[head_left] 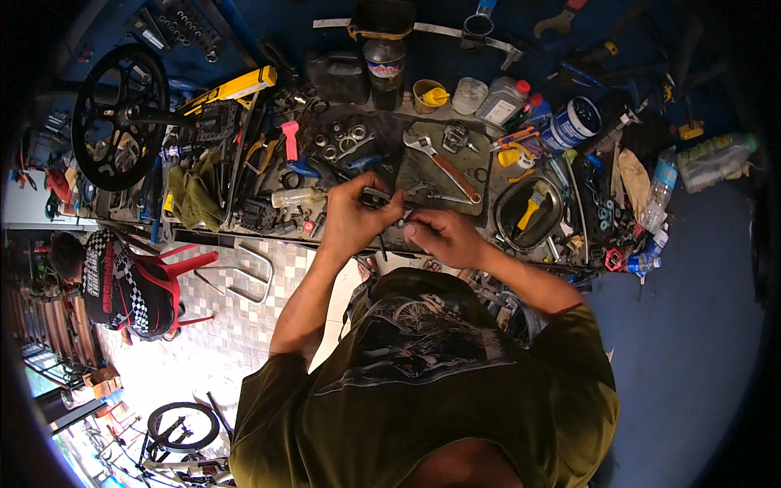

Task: The person assembles small mechanical components on a cluttered workbench. They use a screwdriver and adjustable wrench to tighten and fit parts together, handling the assembly with both hands throughout the clip.

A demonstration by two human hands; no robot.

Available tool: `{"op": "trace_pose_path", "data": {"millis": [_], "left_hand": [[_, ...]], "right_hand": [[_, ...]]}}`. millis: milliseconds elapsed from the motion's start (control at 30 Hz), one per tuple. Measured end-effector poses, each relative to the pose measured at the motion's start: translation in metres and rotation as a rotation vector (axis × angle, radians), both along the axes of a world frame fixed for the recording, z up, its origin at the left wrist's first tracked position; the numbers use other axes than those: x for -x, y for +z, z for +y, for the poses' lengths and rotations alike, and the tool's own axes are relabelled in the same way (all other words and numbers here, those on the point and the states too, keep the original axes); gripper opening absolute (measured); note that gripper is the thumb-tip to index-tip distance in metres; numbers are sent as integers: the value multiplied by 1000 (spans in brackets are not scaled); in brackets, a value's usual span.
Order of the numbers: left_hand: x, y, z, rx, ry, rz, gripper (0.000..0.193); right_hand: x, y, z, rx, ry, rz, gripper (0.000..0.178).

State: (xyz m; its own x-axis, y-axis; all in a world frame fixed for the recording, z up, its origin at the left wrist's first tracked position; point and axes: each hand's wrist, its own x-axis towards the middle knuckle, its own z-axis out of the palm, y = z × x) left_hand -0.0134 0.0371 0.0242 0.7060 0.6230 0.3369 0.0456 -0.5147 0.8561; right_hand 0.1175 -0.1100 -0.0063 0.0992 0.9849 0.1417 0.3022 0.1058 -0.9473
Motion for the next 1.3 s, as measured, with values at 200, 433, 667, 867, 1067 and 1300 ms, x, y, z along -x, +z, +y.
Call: {"op": "trace_pose_path", "data": {"millis": [200, 433, 667, 867, 1067, 1300], "left_hand": [[2, 0, 5, -115, -106, -94, 20], [2, -5, 3, 17, -35, 16, 21], [14, -10, 3, 143, 31, 106, 23], [34, -16, 10, 50, 57, -15, 23], [56, -17, 12, 195, 181, 16, 23], [118, -71, 31, 710, 452, -111, 20]], "right_hand": [[13, -8, -6, 576, 191, 1516, 32], [9, -4, 0, -238, -180, -464, 24], [10, 1, 9, -254, -94, -585, 21], [30, -12, 11, 419, 59, 558, 27], [36, -11, 35, -103, 51, -365, 24], [38, 0, 81, -11, 89, -650, 43]]}}
